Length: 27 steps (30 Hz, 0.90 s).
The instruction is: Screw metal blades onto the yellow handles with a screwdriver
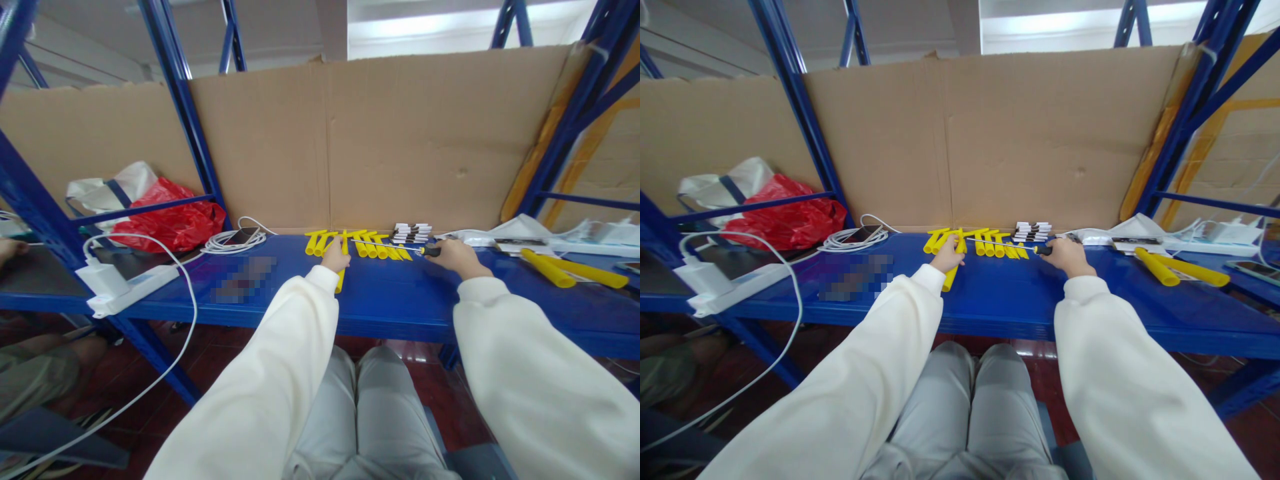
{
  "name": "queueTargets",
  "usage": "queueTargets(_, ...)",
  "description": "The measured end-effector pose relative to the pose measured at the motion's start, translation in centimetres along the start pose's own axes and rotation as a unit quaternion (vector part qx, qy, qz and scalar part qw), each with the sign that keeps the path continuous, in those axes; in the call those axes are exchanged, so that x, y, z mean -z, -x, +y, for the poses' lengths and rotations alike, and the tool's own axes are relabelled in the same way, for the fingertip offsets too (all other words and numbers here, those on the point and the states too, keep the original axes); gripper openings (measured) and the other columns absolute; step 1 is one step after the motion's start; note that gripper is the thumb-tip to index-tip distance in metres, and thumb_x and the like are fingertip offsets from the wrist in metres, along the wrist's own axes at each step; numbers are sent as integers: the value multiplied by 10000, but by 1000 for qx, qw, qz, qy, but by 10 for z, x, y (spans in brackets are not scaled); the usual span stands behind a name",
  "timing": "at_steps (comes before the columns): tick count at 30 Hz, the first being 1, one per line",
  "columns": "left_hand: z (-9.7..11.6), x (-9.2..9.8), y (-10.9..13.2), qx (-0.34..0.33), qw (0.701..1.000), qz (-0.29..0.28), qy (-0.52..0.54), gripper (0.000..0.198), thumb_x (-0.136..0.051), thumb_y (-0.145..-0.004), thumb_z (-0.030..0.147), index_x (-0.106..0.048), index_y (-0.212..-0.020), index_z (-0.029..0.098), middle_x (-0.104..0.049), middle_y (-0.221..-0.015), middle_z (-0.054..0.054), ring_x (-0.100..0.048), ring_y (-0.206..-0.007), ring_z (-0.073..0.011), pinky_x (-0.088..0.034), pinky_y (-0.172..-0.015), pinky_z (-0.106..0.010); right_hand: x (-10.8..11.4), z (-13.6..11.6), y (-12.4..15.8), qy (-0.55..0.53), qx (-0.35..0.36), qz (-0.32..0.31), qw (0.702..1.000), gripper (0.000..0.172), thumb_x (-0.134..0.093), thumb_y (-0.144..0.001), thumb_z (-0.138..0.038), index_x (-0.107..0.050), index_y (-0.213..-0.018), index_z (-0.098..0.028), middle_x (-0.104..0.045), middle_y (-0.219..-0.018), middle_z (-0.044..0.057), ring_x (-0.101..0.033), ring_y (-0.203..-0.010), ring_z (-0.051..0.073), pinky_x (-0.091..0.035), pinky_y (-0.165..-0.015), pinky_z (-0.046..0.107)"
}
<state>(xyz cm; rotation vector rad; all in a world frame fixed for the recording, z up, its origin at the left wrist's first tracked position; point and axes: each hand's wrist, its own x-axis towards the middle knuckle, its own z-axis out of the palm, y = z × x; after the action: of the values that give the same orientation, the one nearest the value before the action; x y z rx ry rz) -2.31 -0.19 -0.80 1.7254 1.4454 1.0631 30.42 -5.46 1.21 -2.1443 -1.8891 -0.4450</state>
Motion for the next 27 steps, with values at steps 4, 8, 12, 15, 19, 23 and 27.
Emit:
queueTargets(4, 0, 0, 1, 1, 1000, 2, -11, 579, -721, -946, -50, -573, -1453, 186, -816, -1101, -26, -689, -578, -79, -570, -668, -185, -4, 1, -3, -8, 11, -5, 1000, 335, -708, -902, -370, -889, -1154, -241, -882, -1070, 146, -816, -1060, 373, -619, -916, 446)
queueTargets(8, 2, -1, 4, 1, 999, 8, -33, 551, -669, -964, -54, -565, -1456, 172, -817, -1106, -38, -706, -595, -84, -593, -691, -190, -9, 1, -5, -20, 13, -3, 1000, 333, -673, -903, -302, -885, -1142, -207, -872, -1133, 180, -798, -1133, 391, -616, -970, 480)
queueTargets(12, 3, 0, 5, 3, 1000, 6, -26, 589, -698, -928, -68, -578, -1447, 183, -823, -1081, -27, -757, -648, -107, -625, -725, -205, -11, 3, -5, -22, 15, 21, 999, 333, -719, -856, -297, -876, -1136, -208, -857, -1192, 200, -774, -1181, 419, -602, -1025, 538)
queueTargets(15, 3, 0, 4, 6, 1000, 3, -22, 576, -715, -930, -66, -594, -1435, 182, -818, -1040, -19, -760, -652, -112, -620, -713, -204, -11, 4, -4, -24, 15, 30, 999, 298, -752, -830, -323, -851, -1097, -234, -856, -1169, 181, -767, -1169, 418, -587, -1031, 559)
queueTargets(19, 1, -1, 3, -3, 1000, 10, -11, 569, -736, -921, -68, -611, -1415, 184, -815, -1188, -51, -707, -595, -75, -598, -655, -195, -8, 3, -3, -23, -14, 6, 1000, 282, -717, -863, -339, -826, -1104, -238, -863, -1089, 166, -793, -1089, 399, -571, -1031, 555)
queueTargets(23, -1, -1, 1, -6, 1000, 1, 8, 606, -766, -902, -65, -605, -1426, 193, -818, -1190, -45, -712, -600, -79, -593, -649, -192, -7, 1, -3, -16, -18, -12, 1000, 344, -690, -865, -344, -825, -1167, -249, -873, -1097, 147, -800, -1106, 402, -561, -1056, 587)
queueTargets(27, -1, -1, 1, 1, 1000, -3, -7, 599, -737, -916, -65, -580, -1436, 190, -819, -1098, -25, -730, -623, -94, -618, -693, -200, -9, 1, -6, -34, -11, -19, 999, 335, -655, -886, -341, -847, -1142, -241, -871, -1182, 166, -788, -1165, 423, -553, -1076, 624)
